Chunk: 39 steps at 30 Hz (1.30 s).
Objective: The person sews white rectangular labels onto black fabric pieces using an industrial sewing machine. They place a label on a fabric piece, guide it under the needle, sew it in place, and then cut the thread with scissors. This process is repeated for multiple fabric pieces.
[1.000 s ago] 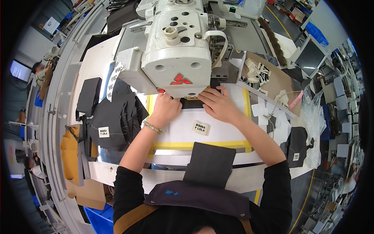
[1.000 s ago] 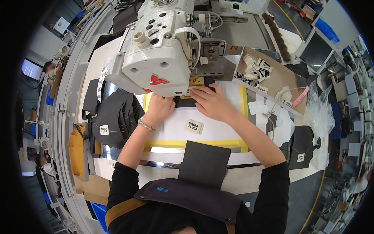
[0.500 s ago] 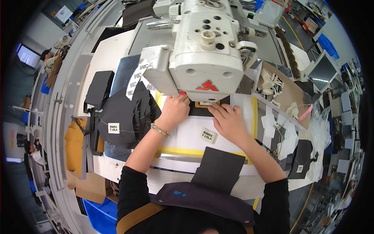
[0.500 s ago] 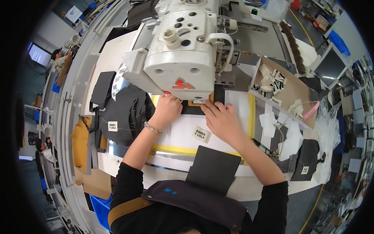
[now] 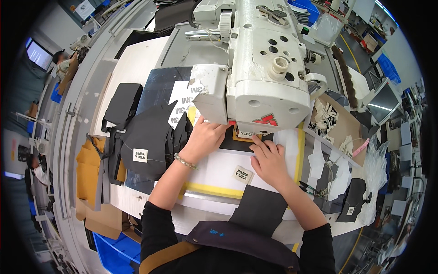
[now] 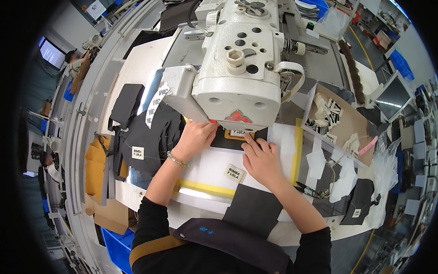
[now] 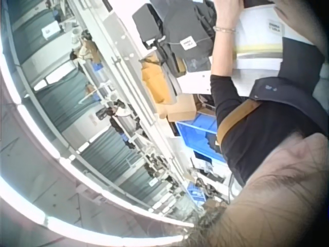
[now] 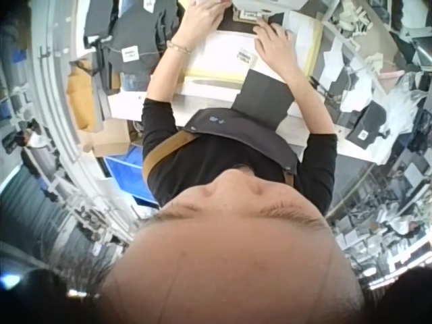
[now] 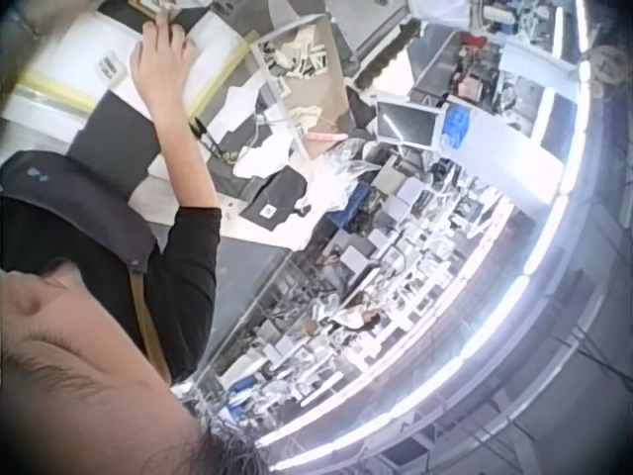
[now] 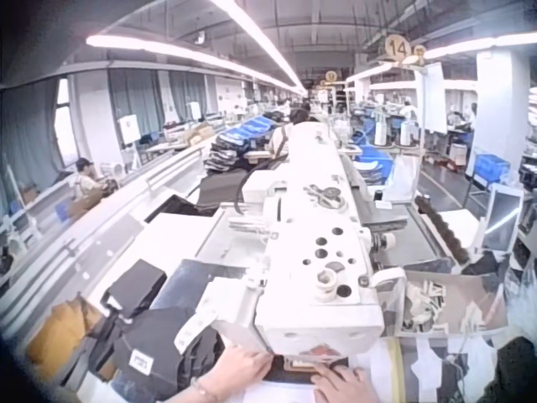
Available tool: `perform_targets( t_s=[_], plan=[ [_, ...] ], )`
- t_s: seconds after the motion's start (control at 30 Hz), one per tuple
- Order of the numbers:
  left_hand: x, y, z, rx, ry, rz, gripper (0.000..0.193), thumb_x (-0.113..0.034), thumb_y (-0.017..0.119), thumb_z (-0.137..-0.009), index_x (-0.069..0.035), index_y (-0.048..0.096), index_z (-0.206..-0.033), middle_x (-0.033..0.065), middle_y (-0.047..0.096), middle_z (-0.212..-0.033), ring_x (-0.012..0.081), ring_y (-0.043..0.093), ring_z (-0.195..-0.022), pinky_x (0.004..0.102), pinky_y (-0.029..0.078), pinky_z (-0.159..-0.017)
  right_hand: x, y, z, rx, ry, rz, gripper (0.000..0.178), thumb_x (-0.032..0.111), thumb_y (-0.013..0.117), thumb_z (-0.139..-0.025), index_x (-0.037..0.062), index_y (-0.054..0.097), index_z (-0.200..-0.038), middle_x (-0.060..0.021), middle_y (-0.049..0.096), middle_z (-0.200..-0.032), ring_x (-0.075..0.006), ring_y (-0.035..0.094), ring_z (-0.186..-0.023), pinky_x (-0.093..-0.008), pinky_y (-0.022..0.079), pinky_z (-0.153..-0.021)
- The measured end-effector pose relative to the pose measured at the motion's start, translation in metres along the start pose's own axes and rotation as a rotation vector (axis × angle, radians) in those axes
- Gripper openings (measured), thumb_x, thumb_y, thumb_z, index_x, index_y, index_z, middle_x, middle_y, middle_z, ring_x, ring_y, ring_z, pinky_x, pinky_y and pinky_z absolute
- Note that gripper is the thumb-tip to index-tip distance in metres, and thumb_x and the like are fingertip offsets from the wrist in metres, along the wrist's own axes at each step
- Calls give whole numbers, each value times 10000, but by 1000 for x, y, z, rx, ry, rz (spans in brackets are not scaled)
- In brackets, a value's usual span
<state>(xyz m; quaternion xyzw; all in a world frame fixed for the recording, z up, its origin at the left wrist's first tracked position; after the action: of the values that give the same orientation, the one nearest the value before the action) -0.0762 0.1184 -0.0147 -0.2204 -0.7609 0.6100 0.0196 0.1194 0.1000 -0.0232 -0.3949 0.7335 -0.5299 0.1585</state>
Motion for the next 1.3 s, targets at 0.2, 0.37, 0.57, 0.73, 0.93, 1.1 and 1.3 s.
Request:
perform_targets(
  t_s=[0.2, 0.37, 0.57, 0.73, 0.93, 1.1, 1.3],
  plan=[
    [-21, -13, -9, -214, 357, 135, 138, -117, 720, -776, -82, 734, -908, 21, 695, -864, 181, 663, -780, 347, 516, -714, 1, 1, 0, -3, 11, 2, 290, 184, 665, -801, 119, 593, -1074, -45, 579, -1333, -217, 515, -1060, -378, 352, -878],
    [-15, 0, -15, -59, 286, 167, 152, -222, 701, -849, -149, 759, -969, 25, 697, -799, 206, 666, -716, 334, 539, -655, 1, 2, 0, 0, 16, 9, 291, 183, 666, -796, 120, 586, -1069, -45, 578, -1331, -221, 513, -1063, -379, 355, -878],
    [-15, 17, -20, 141, 273, 138, 263, -304, 686, -868, -209, 722, -1111, 27, 706, -822, 219, 677, -726, 333, 551, -666, 2, 0, -1, -9, 19, 11, 286, 178, 666, -797, 122, 585, -1066, -45, 580, -1318, -220, 516, -1065, -384, 355, -883],
    [-15, 25, -19, 91, 346, 206, 322, -325, 677, -866, -238, 691, -1176, 37, 671, -819, 216, 670, -701, 350, 545, -600, 2, -3, 2, -32, -4, -39, 268, 163, 679, -792, 122, 596, -1044, -30, 608, -1248, -204, 528, -1063, -386, 356, -886],
    [-20, 24, -24, 52, 379, 221, 337, -318, 676, -870, -259, 678, -1202, 36, 680, -828, 225, 668, -688, 355, 537, -579, 0, -11, 9, -51, -28, -93, 223, 135, 699, -774, 125, 617, -981, -19, 631, -1176, -200, 543, -1034, -385, 356, -878],
    [-17, 28, -23, 67, 366, 212, 333, -326, 674, -874, -290, 676, -1205, 36, 682, -820, 230, 664, -656, 356, 533, -559, -4, -18, 27, -22, -21, -74, 211, 135, 705, -765, 129, 620, -958, -18, 633, -1164, -197, 545, -1022, -385, 356, -864],
    [-18, 27, -23, 51, 366, 196, 340, -334, 667, -883, -324, 664, -1223, 50, 672, -792, 231, 663, -652, 358, 535, -558, -8, -33, 40, -22, 22, -47, 205, 127, 704, -755, 132, 620, -942, -11, 632, -1158, -196, 548, -1007, -385, 354, -849]
  ],
)
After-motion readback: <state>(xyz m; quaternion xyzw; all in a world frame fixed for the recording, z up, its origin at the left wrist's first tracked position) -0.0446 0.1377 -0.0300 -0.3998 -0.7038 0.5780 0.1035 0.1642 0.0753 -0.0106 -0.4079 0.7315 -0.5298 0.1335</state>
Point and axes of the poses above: each hand's wrist, its own z-axis away from the middle knuckle, its own y-axis out of the palm, x = y × z, the point moved 6 cm from there along -z, towards the middle knuckle
